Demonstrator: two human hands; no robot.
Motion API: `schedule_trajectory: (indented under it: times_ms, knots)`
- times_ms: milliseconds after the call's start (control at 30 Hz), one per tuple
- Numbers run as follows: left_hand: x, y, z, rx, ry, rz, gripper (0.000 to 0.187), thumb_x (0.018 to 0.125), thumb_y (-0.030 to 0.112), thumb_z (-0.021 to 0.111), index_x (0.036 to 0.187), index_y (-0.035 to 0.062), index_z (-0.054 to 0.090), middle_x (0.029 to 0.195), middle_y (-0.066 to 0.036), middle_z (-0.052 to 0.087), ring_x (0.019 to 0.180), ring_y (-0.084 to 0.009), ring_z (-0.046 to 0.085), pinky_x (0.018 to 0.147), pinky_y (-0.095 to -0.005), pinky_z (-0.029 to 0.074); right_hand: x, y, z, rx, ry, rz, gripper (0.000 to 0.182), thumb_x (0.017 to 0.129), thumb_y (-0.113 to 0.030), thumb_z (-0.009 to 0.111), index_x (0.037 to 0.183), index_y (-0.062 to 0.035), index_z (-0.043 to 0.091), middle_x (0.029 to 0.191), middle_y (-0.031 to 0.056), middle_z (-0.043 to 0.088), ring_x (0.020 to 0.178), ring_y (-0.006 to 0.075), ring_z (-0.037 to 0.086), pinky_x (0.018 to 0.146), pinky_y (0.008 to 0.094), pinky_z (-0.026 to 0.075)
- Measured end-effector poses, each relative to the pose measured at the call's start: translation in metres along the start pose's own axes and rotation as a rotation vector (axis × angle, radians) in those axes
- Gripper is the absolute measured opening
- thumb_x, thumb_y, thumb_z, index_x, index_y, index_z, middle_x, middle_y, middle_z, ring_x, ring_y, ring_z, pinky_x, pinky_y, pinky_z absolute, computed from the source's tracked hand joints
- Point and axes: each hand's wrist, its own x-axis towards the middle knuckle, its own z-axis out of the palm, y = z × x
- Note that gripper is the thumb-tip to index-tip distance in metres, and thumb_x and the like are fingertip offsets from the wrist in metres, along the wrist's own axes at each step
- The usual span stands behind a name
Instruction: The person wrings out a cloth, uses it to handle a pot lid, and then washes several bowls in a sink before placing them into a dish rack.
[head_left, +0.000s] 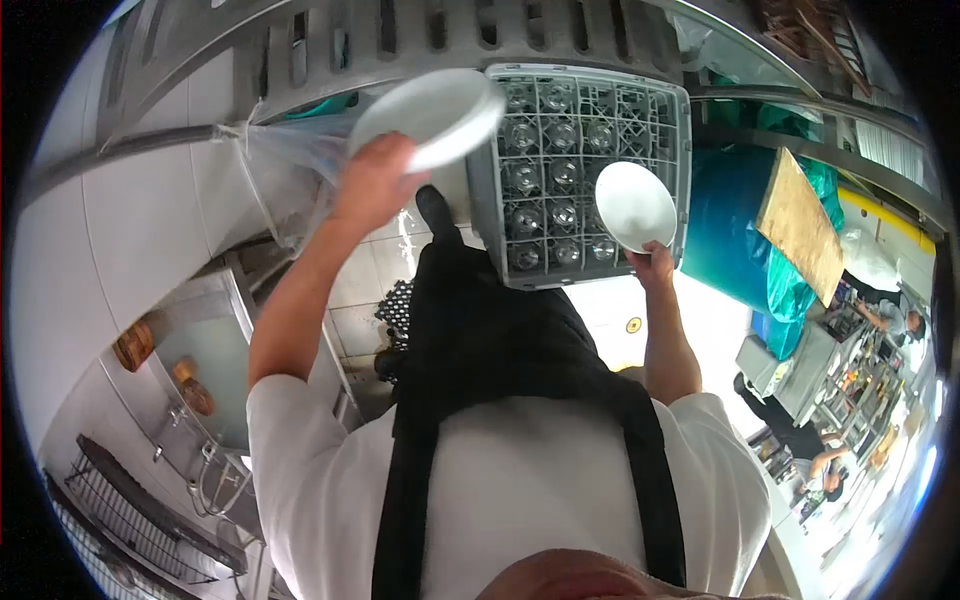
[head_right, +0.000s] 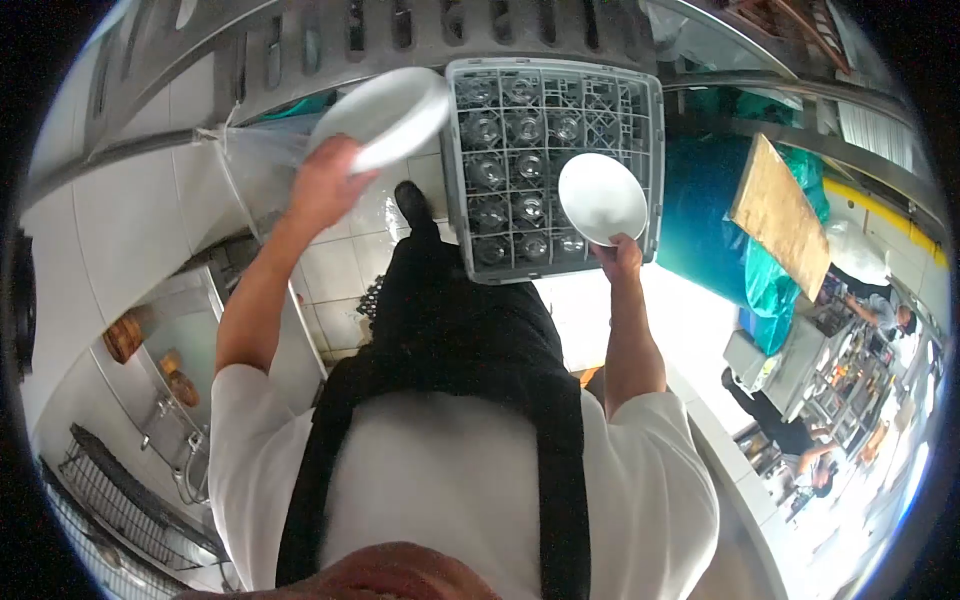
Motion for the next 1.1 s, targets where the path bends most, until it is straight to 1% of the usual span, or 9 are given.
schedule_trajectory:
  times_ms: [67, 200, 233, 667, 800, 900, 1000, 1033, 1100]
  knots:
    - [0.006, 0.030, 0.039, 0.072, -0.009, 0.230, 0.020, 0.081, 0.018, 0.067, 0.095, 0.0065, 0.057, 0.102, -0.011, 0.061, 0.103, -0.0319, 0.059, 0.088, -0.0446, 0.048, -0.014, -0.019, -0.008, 0.021, -0.019, -0.040, 0.048, 0.084, -0.001, 0.047, 0.130, 0.0070, 0.042, 0.124, 0.0237, 0.054, 0.110, 0.0359, 0.059, 0.086, 0.0471, 0.056]
    - [0.031, 0.090, 0.097, 0.103, -0.119, 0.432, 0.011, 0.081, 0.013, 0.061, 0.088, 0.0072, 0.056, 0.090, -0.010, 0.056, 0.093, -0.0297, 0.057, 0.084, -0.0425, 0.047, -0.034, -0.053, -0.029, 0.198, 0.034, -0.063, 0.052, 0.085, -0.001, 0.046, 0.135, 0.0047, 0.038, 0.128, 0.0202, 0.052, 0.108, 0.0329, 0.060, 0.078, 0.0427, 0.058]
    - [0.039, 0.098, 0.111, 0.115, -0.134, 0.474, 0.009, 0.081, 0.011, 0.059, 0.087, 0.0074, 0.055, 0.089, -0.009, 0.055, 0.093, -0.0290, 0.057, 0.084, -0.0420, 0.046, -0.041, -0.058, -0.037, 0.182, 0.010, -0.095, 0.055, 0.083, 0.000, 0.046, 0.137, 0.0037, 0.036, 0.131, 0.0214, 0.049, 0.112, 0.0347, 0.057, 0.084, 0.0464, 0.056]
    - [0.024, 0.115, 0.246, 0.328, -0.215, 0.528, 0.007, 0.082, 0.013, 0.056, 0.088, 0.0127, 0.058, 0.092, -0.003, 0.058, 0.094, -0.0227, 0.056, 0.083, -0.0363, 0.045, -0.084, -0.089, -0.010, 0.138, -0.134, -0.244, 0.057, 0.080, 0.003, 0.046, 0.137, -0.0009, 0.041, 0.123, 0.0182, 0.055, 0.108, 0.0332, 0.061, 0.084, 0.0473, 0.058]
    - [0.018, 0.113, 0.245, 0.325, -0.281, 0.419, 0.022, 0.082, 0.009, 0.057, 0.104, 0.0083, 0.059, 0.099, -0.010, 0.059, 0.102, -0.0290, 0.056, 0.091, -0.0408, 0.044, -0.087, -0.085, 0.000, 0.037, -0.181, -0.272, 0.056, 0.080, 0.001, 0.049, 0.136, -0.0026, 0.044, 0.117, 0.0145, 0.059, 0.101, 0.0284, 0.064, 0.079, 0.0413, 0.059]
    - [0.015, 0.129, 0.227, 0.013, -0.152, 0.199, 0.034, 0.082, 0.010, 0.065, 0.116, 0.0053, 0.059, 0.107, -0.012, 0.063, 0.098, -0.0288, 0.062, 0.088, -0.0400, 0.048, -0.093, -0.084, 0.011, -0.016, -0.209, -0.298, 0.055, 0.079, 0.001, 0.051, 0.133, -0.0034, 0.048, 0.117, 0.0130, 0.060, 0.103, 0.0258, 0.063, 0.077, 0.0392, 0.059]
    - [0.028, 0.165, 0.206, -0.806, 0.010, -0.427, 0.041, 0.083, 0.015, 0.071, 0.120, 0.0032, 0.059, 0.110, -0.014, 0.066, 0.089, -0.0256, 0.067, 0.080, -0.0376, 0.053, -0.103, -0.080, 0.026, -0.040, -0.275, -0.334, 0.051, 0.078, 0.002, 0.053, 0.129, -0.0022, 0.051, 0.116, 0.0108, 0.060, 0.103, 0.0224, 0.061, 0.084, 0.0350, 0.054]
    - [0.032, 0.175, 0.206, -0.805, 0.126, -0.444, 0.041, 0.080, 0.022, 0.075, 0.112, 0.0020, 0.060, 0.095, -0.014, 0.069, 0.078, -0.0276, 0.069, 0.073, -0.0382, 0.053, -0.102, -0.076, 0.031, -0.074, -0.306, -0.386, 0.050, 0.078, 0.002, 0.053, 0.128, -0.0019, 0.051, 0.115, 0.0105, 0.061, 0.103, 0.0217, 0.061, 0.086, 0.0339, 0.052]
    - [0.035, 0.193, 0.191, -0.584, 0.141, -0.492, 0.040, 0.079, 0.023, 0.076, 0.109, 0.0018, 0.060, 0.092, -0.013, 0.070, 0.078, -0.0274, 0.069, 0.073, -0.0385, 0.053, -0.104, -0.073, 0.041, -0.107, -0.356, -0.434, 0.047, 0.079, 0.001, 0.053, 0.126, -0.0002, 0.051, 0.112, 0.0107, 0.061, 0.103, 0.0206, 0.059, 0.092, 0.0320, 0.046]
